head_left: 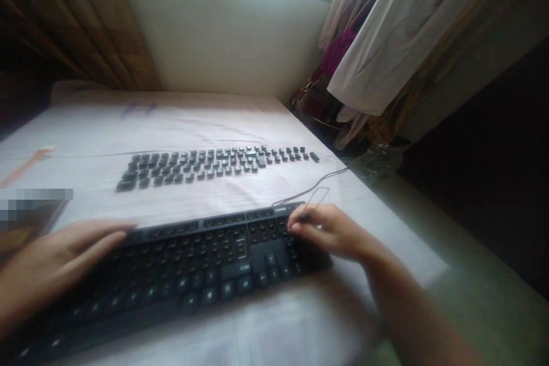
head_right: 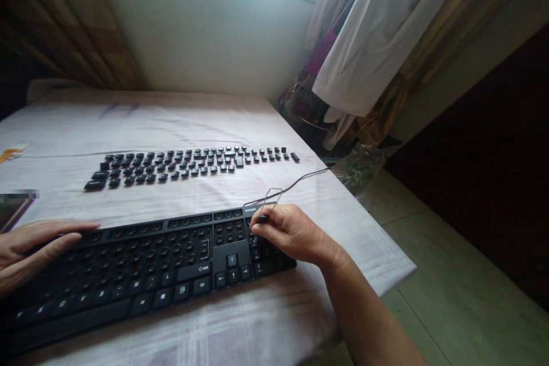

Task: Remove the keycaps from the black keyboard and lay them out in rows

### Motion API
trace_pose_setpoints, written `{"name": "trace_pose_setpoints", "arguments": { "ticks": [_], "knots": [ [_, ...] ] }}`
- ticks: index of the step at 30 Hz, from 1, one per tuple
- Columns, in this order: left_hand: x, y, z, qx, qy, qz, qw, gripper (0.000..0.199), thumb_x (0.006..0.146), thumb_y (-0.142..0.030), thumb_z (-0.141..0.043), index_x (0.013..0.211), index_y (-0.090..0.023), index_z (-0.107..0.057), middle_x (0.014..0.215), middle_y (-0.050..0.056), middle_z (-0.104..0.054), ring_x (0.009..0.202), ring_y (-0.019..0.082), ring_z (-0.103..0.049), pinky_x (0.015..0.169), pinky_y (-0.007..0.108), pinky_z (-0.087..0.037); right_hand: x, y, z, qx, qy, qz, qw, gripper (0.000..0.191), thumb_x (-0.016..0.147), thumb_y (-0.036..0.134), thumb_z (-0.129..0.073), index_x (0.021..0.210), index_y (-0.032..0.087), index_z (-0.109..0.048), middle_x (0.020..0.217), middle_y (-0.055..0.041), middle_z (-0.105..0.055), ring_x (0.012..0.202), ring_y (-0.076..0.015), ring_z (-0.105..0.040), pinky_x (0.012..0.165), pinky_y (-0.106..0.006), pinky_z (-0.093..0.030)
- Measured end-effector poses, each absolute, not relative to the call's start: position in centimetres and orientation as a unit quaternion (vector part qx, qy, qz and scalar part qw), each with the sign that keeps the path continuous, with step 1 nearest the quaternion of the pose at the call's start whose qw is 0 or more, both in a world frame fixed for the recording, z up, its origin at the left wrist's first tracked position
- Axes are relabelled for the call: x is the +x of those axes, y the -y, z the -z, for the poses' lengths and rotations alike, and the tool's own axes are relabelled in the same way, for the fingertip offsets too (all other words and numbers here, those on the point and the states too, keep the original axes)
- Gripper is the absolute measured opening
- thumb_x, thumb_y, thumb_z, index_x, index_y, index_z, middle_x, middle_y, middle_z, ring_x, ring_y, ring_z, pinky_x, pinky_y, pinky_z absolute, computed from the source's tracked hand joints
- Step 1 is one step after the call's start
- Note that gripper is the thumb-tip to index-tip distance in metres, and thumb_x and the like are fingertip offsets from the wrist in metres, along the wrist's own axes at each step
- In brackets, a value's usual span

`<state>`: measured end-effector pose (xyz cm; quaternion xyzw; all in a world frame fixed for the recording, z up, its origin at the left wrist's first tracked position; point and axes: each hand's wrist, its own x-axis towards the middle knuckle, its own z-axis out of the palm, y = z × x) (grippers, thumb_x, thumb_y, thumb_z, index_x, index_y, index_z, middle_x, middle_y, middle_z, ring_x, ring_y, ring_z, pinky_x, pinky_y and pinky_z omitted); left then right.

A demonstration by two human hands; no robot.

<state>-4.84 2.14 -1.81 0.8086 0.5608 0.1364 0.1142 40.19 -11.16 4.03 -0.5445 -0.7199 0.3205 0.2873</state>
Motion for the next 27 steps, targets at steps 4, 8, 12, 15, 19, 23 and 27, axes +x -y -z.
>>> {"name": "trace_pose_setpoints", "arguments": {
  "ticks": [4, 8, 12, 15, 19, 23, 27],
  "knots": [
    [-6.8, -3.1, 2.9, 0.803, -0.551, -0.121, 0.191, 0.065, 0.074, -0.083, -0.047, 0.104, -0.033, -0.076, 0.117, -0.004, -0.074, 0.114, 0.027, -0.065, 0.109, 0.04, -0.043, 40.0, 11.5, -3.0, -0.59, 0.617, -0.395, 0.341, 0.024, 0.089, 0.039, -0.057, 0.088, 0.017, -0.064, 0.075, -0.0037, -0.069, 0.068, -0.0159, -0.065, 0.061, -0.027, -0.053],
    [-6.7, -3.1, 2.9, 0.807, -0.54, -0.138, 0.194, 0.068, 0.073, -0.084, -0.045, 0.105, -0.034, -0.076, 0.117, -0.003, -0.074, 0.116, 0.029, -0.064, 0.111, 0.043, -0.04, 39.9, 12.0, -3.5, -0.568, 0.677, -0.33, 0.332, 0.018, 0.088, 0.033, -0.059, 0.088, 0.018, -0.068, 0.08, -0.0052, -0.072, 0.074, -0.0172, -0.067, 0.069, -0.029, -0.053],
    [-5.9, -2.8, 2.1, 0.805, -0.545, -0.132, 0.194, 0.071, 0.072, -0.086, -0.045, 0.106, -0.032, -0.076, 0.117, -0.001, -0.074, 0.114, 0.03, -0.064, 0.109, 0.045, -0.041, 40.0, 11.4, -4.9, -0.531, 0.752, -0.29, 0.262, 0.013, 0.088, 0.025, -0.06, 0.09, 0.02, -0.072, 0.081, -0.0036, -0.074, 0.074, -0.0165, -0.068, 0.07, -0.029, -0.051],
    [-5.5, -2.6, 1.5, 0.806, -0.543, -0.121, 0.203, 0.069, 0.074, -0.084, -0.046, 0.108, -0.032, -0.075, 0.119, -0.001, -0.074, 0.116, 0.03, -0.063, 0.109, 0.045, -0.041, 40.5, 10.2, -5.1, -0.514, 0.744, -0.351, 0.243, 0.013, 0.086, 0.028, -0.063, 0.088, 0.019, -0.073, 0.077, -0.0022, -0.074, 0.07, -0.0154, -0.067, 0.067, -0.028, -0.052],
    [-5.3, -2.5, 1.3, 0.804, -0.545, -0.128, 0.201, 0.074, 0.071, -0.087, -0.045, 0.106, -0.031, -0.076, 0.117, 0.001, -0.074, 0.113, 0.032, -0.065, 0.107, 0.046, -0.043, 41.1, 9.4, -4.1, -0.533, 0.623, -0.489, 0.297, 0.023, 0.082, 0.038, -0.068, 0.084, 0.016, -0.072, 0.074, -0.0027, -0.073, 0.067, -0.0144, -0.067, 0.06, -0.025, -0.054],
    [-4.9, -2.3, 1.0, 0.805, -0.54, -0.132, 0.205, 0.074, 0.071, -0.087, -0.045, 0.105, -0.03, -0.076, 0.116, 0.002, -0.075, 0.113, 0.031, -0.065, 0.107, 0.044, -0.044, 40.7, 10.7, -3.6, -0.566, 0.615, -0.436, 0.333, 0.02, 0.083, 0.035, -0.068, 0.087, 0.016, -0.073, 0.076, -0.0047, -0.075, 0.067, -0.0161, -0.069, 0.061, -0.027, -0.056],
    [-4.7, -2.1, 0.7, 0.798, -0.551, -0.127, 0.211, 0.072, 0.071, -0.087, -0.045, 0.104, -0.031, -0.076, 0.116, 0.001, -0.074, 0.114, 0.031, -0.064, 0.107, 0.045, -0.043, 39.8, 12.2, -4.2, -0.505, 0.756, -0.274, 0.313, 0.013, 0.087, 0.024, -0.063, 0.088, 0.018, -0.074, 0.083, -0.0068, -0.076, 0.075, -0.0186, -0.071, 0.071, -0.03, -0.056]
  ]
}}
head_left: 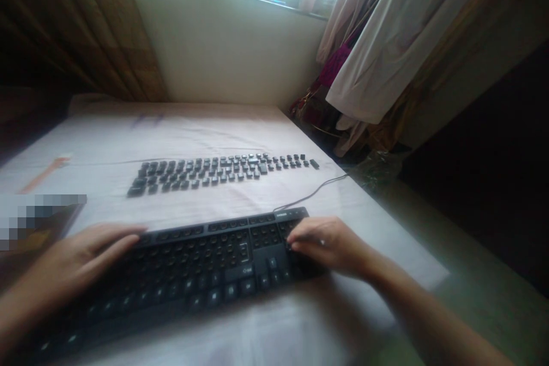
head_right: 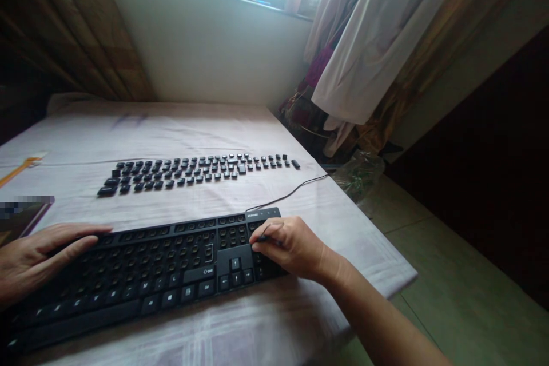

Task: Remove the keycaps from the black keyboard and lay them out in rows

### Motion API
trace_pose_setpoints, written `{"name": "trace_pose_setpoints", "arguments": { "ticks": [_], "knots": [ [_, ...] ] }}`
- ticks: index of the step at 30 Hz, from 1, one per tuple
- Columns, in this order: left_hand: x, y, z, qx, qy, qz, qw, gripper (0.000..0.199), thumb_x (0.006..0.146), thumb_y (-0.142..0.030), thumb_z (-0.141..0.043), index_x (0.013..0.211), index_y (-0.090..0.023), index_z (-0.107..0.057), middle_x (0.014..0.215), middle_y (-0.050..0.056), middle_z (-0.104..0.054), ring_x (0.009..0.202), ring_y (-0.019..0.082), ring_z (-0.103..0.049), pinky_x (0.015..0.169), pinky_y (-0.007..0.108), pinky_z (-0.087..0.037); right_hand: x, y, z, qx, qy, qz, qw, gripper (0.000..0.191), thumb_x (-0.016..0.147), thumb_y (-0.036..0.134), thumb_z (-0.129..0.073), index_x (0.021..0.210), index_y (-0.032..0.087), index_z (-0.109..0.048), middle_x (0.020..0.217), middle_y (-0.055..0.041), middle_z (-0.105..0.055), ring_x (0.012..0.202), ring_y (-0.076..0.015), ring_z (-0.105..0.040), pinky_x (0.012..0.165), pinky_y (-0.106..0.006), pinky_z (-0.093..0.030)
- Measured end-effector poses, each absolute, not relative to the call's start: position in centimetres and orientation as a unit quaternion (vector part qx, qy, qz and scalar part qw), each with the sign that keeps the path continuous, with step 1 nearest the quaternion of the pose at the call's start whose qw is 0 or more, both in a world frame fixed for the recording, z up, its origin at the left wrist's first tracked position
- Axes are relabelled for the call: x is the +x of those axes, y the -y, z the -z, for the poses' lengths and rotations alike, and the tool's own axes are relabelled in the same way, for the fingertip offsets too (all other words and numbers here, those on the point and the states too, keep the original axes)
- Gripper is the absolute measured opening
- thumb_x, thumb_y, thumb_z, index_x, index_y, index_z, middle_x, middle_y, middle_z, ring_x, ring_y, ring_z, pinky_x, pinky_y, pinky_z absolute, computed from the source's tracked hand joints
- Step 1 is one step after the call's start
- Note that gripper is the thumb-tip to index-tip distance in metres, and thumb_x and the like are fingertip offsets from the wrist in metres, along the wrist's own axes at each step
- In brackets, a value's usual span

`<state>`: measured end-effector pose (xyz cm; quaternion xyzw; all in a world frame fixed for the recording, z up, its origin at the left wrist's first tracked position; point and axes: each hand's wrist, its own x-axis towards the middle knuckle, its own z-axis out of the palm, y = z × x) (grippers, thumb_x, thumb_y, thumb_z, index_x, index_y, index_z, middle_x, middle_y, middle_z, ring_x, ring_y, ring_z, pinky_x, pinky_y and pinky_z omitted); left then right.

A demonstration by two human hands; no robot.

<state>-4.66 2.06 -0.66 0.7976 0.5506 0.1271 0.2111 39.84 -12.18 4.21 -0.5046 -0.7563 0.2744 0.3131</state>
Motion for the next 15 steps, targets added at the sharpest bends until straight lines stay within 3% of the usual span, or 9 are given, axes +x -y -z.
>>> {"name": "trace_pose_setpoints", "arguments": {
  "ticks": [8, 11, 15],
  "knots": [
    [-4.2, -1.8, 0.2, 0.794, -0.555, -0.133, 0.209, 0.074, 0.068, -0.088, -0.045, 0.103, -0.031, -0.077, 0.115, 0.001, -0.075, 0.113, 0.032, -0.065, 0.107, 0.046, -0.043, 39.1, 10.3, -4.8, -0.52, 0.791, -0.244, 0.211, 0.008, 0.087, 0.019, -0.061, 0.086, 0.02, -0.068, 0.079, -0.0019, -0.073, 0.072, -0.0164, -0.068, 0.068, -0.026, -0.051],
    [-3.9, -1.6, -0.2, 0.796, -0.55, -0.136, 0.212, 0.074, 0.068, -0.088, -0.045, 0.102, -0.031, -0.077, 0.114, 0.002, -0.075, 0.112, 0.032, -0.065, 0.107, 0.047, -0.043, 38.7, 10.6, -4.3, -0.52, 0.795, -0.213, 0.229, 0.009, 0.09, 0.021, -0.057, 0.085, 0.019, -0.065, 0.08, -0.0032, -0.071, 0.072, -0.0168, -0.065, 0.068, -0.028, -0.05],
    [-3.6, -1.6, -0.5, 0.79, -0.556, -0.136, 0.222, 0.077, 0.064, -0.09, -0.045, 0.1, -0.03, -0.078, 0.112, 0.003, -0.076, 0.111, 0.032, -0.066, 0.106, 0.048, -0.044, 38.9, 12.0, -3.1, -0.522, 0.765, -0.208, 0.315, 0.012, 0.093, 0.022, -0.052, 0.087, 0.02, -0.063, 0.079, -0.003, -0.069, 0.072, -0.0163, -0.065, 0.069, -0.028, -0.051]
  ]
}}
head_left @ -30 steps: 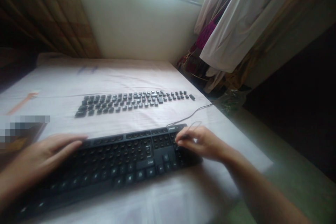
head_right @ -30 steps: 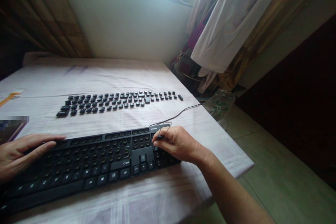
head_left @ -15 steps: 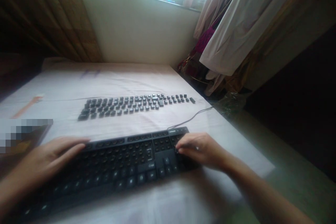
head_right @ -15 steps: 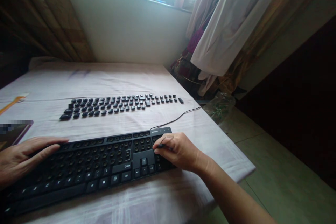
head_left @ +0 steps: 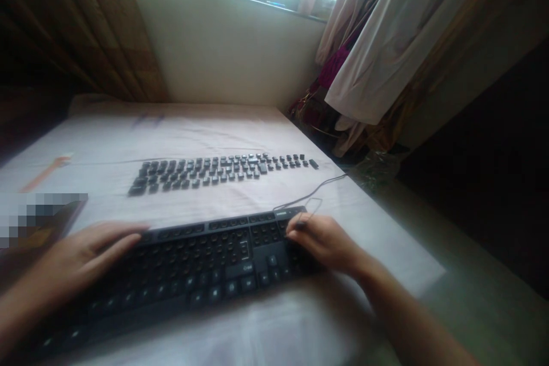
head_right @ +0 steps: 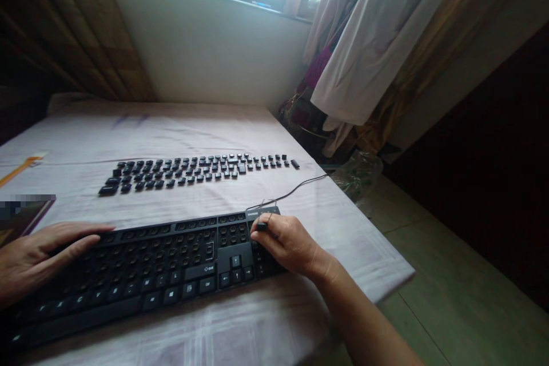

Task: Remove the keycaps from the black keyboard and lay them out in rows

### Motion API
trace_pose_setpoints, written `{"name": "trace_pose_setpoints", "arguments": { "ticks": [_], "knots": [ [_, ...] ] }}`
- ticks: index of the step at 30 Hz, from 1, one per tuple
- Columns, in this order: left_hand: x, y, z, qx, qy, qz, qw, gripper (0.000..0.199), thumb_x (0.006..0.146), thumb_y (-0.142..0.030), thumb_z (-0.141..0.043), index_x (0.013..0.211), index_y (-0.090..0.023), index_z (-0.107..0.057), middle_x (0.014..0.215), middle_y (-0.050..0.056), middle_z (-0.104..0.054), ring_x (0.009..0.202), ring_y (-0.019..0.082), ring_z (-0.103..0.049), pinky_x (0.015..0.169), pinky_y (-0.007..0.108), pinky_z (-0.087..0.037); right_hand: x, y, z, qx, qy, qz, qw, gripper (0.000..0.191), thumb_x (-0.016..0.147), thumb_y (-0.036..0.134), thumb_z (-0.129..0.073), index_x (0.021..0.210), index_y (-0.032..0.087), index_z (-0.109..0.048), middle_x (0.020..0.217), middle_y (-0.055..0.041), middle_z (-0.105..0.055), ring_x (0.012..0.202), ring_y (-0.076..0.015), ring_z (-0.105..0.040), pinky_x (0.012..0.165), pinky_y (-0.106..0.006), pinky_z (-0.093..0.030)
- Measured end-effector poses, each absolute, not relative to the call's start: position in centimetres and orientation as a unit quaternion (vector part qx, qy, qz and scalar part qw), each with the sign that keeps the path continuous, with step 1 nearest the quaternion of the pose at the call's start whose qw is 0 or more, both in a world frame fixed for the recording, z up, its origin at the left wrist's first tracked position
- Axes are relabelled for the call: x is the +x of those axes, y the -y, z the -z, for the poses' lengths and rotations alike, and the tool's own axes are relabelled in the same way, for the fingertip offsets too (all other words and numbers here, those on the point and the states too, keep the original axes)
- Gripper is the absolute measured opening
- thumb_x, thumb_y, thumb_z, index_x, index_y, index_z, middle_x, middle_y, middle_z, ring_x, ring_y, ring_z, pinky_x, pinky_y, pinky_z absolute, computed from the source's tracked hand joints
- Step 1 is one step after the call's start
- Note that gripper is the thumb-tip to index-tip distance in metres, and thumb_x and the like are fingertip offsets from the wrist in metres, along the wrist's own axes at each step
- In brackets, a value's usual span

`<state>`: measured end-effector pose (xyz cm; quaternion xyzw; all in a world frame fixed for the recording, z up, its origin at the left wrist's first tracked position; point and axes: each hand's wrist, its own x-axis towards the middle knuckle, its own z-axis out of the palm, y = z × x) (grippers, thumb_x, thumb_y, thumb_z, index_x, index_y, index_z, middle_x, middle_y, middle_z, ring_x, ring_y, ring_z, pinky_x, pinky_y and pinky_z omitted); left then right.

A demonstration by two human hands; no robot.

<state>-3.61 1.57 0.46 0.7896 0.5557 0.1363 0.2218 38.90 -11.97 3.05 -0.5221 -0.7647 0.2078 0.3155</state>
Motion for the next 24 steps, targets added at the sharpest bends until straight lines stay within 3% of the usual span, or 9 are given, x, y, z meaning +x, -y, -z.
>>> {"name": "trace_pose_setpoints", "arguments": {
  "ticks": [9, 17, 24],
  "knots": [
    [-4.1, -1.8, 0.3, 0.8, -0.549, -0.139, 0.199, 0.074, 0.068, -0.088, -0.044, 0.101, -0.031, -0.077, 0.114, 0.003, -0.075, 0.111, 0.032, -0.066, 0.106, 0.046, -0.045, 38.8, 13.4, -1.8, -0.517, 0.718, -0.189, 0.426, 0.017, 0.096, 0.027, -0.049, 0.089, 0.021, -0.064, 0.08, -0.0041, -0.07, 0.075, -0.0172, -0.067, 0.07, -0.028, -0.054],
    [-4.7, -2.3, 1.2, 0.804, -0.547, -0.134, 0.193, 0.068, 0.073, -0.085, -0.045, 0.102, -0.032, -0.077, 0.115, 0.0, -0.075, 0.112, 0.03, -0.065, 0.105, 0.043, -0.045, 38.9, 13.2, -1.1, -0.543, 0.522, -0.318, 0.576, 0.03, 0.091, 0.05, -0.059, 0.084, 0.021, -0.06, 0.072, -0.0022, -0.07, 0.061, -0.016, -0.068, 0.059, -0.029, -0.059],
    [-3.6, -1.9, -0.1, 0.808, -0.542, -0.143, 0.18, 0.069, 0.071, -0.085, -0.046, 0.099, -0.031, -0.078, 0.11, 0.002, -0.077, 0.107, 0.032, -0.068, 0.099, 0.043, -0.051, 38.5, 12.3, -1.7, -0.525, 0.526, -0.332, 0.581, 0.029, 0.087, 0.049, -0.065, 0.085, 0.02, -0.061, 0.072, -0.0031, -0.071, 0.062, -0.0165, -0.07, 0.06, -0.03, -0.061]
  ]
}}
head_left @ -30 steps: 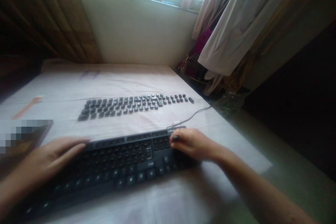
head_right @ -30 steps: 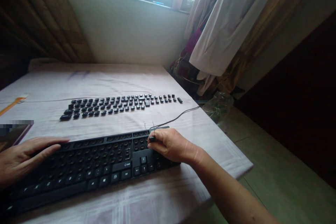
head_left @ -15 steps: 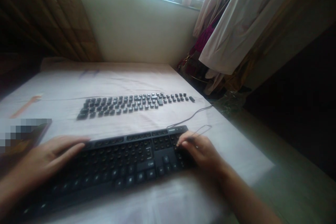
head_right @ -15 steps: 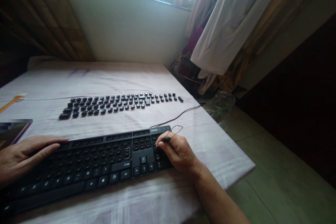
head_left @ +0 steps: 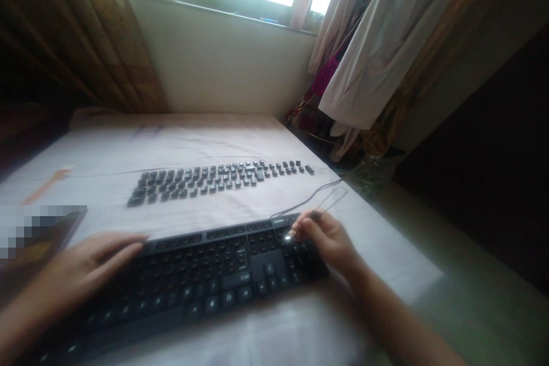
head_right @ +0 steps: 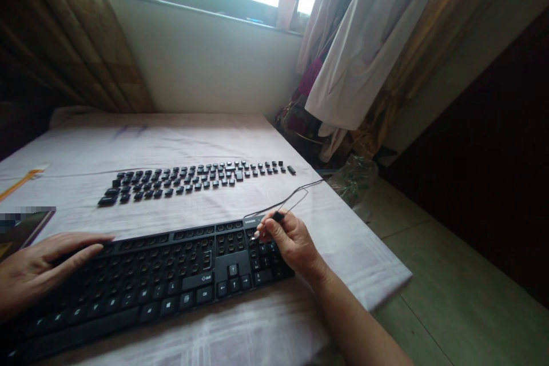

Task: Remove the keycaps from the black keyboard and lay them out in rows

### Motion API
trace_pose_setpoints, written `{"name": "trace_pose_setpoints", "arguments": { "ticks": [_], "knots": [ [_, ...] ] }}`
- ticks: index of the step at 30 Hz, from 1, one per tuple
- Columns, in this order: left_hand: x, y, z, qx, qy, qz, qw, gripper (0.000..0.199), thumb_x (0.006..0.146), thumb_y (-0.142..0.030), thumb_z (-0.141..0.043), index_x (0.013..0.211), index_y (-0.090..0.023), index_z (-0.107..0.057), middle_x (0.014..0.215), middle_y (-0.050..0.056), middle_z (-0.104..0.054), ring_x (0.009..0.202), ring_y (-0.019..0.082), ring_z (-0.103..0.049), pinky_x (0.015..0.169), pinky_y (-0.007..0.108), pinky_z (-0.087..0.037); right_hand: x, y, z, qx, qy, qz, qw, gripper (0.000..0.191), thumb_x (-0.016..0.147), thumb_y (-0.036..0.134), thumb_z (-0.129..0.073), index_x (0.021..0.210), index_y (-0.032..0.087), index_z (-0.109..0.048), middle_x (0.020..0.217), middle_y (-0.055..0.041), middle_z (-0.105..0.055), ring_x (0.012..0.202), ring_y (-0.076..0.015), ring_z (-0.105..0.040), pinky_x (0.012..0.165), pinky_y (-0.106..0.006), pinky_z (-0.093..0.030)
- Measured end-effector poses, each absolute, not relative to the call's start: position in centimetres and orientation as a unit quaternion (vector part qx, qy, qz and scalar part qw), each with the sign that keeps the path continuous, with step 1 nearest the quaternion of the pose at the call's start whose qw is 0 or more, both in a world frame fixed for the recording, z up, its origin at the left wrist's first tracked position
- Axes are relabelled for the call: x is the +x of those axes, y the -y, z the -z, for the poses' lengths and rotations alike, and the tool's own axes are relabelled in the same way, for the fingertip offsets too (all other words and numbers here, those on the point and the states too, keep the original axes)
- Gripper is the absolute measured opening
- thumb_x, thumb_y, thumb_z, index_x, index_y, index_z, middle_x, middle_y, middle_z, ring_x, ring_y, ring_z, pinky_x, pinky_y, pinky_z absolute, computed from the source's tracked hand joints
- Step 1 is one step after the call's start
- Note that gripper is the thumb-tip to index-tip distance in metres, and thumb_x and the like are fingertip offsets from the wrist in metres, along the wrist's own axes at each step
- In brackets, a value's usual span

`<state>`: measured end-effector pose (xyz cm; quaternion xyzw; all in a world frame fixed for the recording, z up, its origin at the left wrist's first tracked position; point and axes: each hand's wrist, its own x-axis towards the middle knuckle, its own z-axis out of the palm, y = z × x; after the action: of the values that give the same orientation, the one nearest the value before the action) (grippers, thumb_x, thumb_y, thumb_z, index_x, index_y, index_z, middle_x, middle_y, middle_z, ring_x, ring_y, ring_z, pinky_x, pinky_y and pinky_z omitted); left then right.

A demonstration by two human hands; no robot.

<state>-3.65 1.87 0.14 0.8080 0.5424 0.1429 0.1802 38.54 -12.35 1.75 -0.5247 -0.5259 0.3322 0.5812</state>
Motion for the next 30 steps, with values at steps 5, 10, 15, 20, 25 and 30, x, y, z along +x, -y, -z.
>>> {"name": "trace_pose_setpoints", "arguments": {
  "ticks": [5, 10, 15, 20, 25, 30],
  "knots": [
    [0.5, 0.1, -3.6, 0.837, -0.494, -0.176, 0.153, 0.049, 0.079, -0.07, -0.053, 0.102, -0.034, -0.077, 0.11, 0.001, -0.077, 0.104, 0.03, -0.069, 0.092, 0.042, -0.055, 36.4, 11.8, -4.3, -0.47, 0.629, -0.263, 0.561, 0.016, 0.094, 0.034, -0.058, 0.088, 0.02, -0.063, 0.072, -0.0026, -0.072, 0.064, -0.0155, -0.069, 0.06, -0.027, -0.059],
    [6.9, 3.1, -4.3, 0.882, -0.358, -0.202, 0.232, 0.033, 0.088, -0.051, -0.058, 0.117, -0.037, -0.066, 0.11, 0.001, -0.076, 0.1, 0.025, -0.07, 0.088, 0.038, -0.056, 33.6, 11.4, -5.8, -0.431, 0.68, -0.183, 0.564, 0.013, 0.095, 0.024, -0.053, 0.089, 0.022, -0.065, 0.075, -0.0026, -0.071, 0.067, -0.0155, -0.068, 0.062, -0.027, -0.057],
    [11.3, 4.9, -3.4, 0.87, -0.308, -0.24, 0.303, 0.042, 0.083, -0.046, -0.068, 0.123, -0.034, -0.058, 0.109, 0.003, -0.074, 0.099, 0.026, -0.069, 0.087, 0.039, -0.054, 32.0, 11.1, -5.2, -0.418, 0.685, -0.185, 0.567, 0.013, 0.095, 0.02, -0.052, 0.092, 0.022, -0.064, 0.078, -0.0025, -0.07, 0.07, -0.0157, -0.069, 0.065, -0.027, -0.056],
    [12.6, 5.4, -4.2, 0.844, -0.307, -0.234, 0.373, 0.012, 0.091, -0.033, -0.058, 0.098, -0.029, -0.067, 0.089, -0.001, -0.075, 0.081, 0.018, -0.069, 0.073, 0.028, -0.051, 31.6, 11.0, -4.7, -0.414, 0.686, -0.196, 0.565, 0.013, 0.094, 0.018, -0.053, 0.091, 0.021, -0.065, 0.078, -0.0019, -0.069, 0.071, -0.0145, -0.068, 0.066, -0.025, -0.054],
    [12.2, 5.3, -4.2, 0.839, -0.324, -0.221, 0.376, 0.011, 0.09, -0.033, -0.059, 0.092, -0.026, -0.067, 0.081, -0.004, -0.072, 0.072, 0.015, -0.066, 0.066, 0.024, -0.047, 31.3, 10.8, -4.9, -0.424, 0.661, -0.24, 0.571, 0.012, 0.094, 0.019, -0.054, 0.089, 0.02, -0.065, 0.076, -0.0008, -0.07, 0.068, -0.0138, -0.068, 0.064, -0.024, -0.054],
    [12.0, 5.0, -4.4, 0.826, -0.341, -0.231, 0.385, 0.017, 0.091, -0.034, -0.057, 0.082, -0.023, -0.067, 0.073, -0.004, -0.069, 0.066, 0.013, -0.063, 0.063, 0.023, -0.046, 31.3, 10.4, -5.1, -0.483, 0.562, -0.232, 0.63, 0.009, 0.091, 0.025, -0.06, 0.088, 0.022, -0.069, 0.082, -0.0011, -0.075, 0.076, -0.0152, -0.071, 0.071, -0.025, -0.056]
  ]
}}
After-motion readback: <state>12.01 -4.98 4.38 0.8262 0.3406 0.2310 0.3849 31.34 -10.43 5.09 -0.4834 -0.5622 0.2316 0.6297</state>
